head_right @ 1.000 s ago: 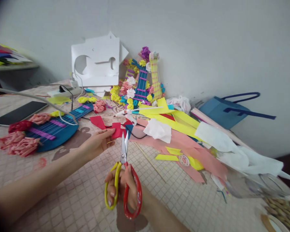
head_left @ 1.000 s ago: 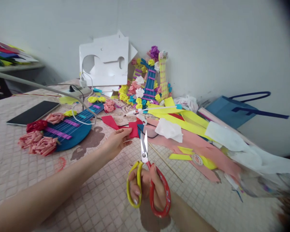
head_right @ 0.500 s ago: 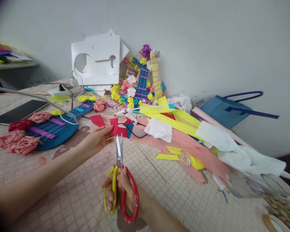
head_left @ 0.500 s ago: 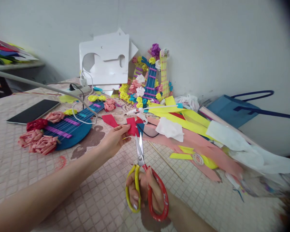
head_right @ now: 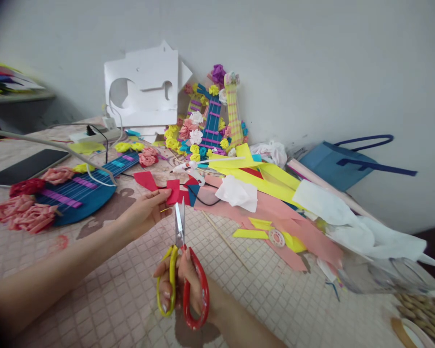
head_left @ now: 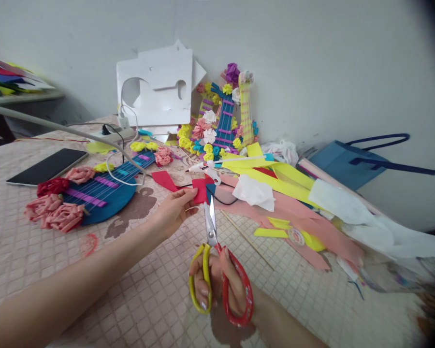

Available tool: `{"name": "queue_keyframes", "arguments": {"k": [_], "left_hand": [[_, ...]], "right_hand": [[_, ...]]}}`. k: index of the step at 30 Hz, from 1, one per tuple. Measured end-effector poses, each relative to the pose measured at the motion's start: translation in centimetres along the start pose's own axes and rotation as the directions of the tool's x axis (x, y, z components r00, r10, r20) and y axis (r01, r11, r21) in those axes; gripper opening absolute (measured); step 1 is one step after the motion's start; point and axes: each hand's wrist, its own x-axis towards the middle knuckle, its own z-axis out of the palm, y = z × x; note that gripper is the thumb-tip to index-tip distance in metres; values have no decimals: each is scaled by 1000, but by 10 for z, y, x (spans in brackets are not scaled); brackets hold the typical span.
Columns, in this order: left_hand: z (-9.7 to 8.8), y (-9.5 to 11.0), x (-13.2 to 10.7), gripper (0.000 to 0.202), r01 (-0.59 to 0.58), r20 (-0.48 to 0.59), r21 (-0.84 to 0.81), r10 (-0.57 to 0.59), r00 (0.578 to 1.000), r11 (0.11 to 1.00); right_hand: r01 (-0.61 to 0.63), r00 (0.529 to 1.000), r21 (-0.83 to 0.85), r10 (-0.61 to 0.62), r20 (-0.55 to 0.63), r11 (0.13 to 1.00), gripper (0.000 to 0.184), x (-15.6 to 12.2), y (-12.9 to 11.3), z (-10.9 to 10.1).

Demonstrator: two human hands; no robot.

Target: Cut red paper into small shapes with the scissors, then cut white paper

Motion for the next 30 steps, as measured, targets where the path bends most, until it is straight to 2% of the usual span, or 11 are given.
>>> {"name": "queue_keyframes", "arguments": {"k": [12,30], "left_hand": [[1,-9,-3,15,-82,61,14,81,995,997],[-1,-7,1,24,-77,159,58,67,985,995]], "right_hand": [[52,997,5,-52,-61,999,79,-4,-11,10],[89,996,48,-88,-27,995,78,-6,-11,8]]}}
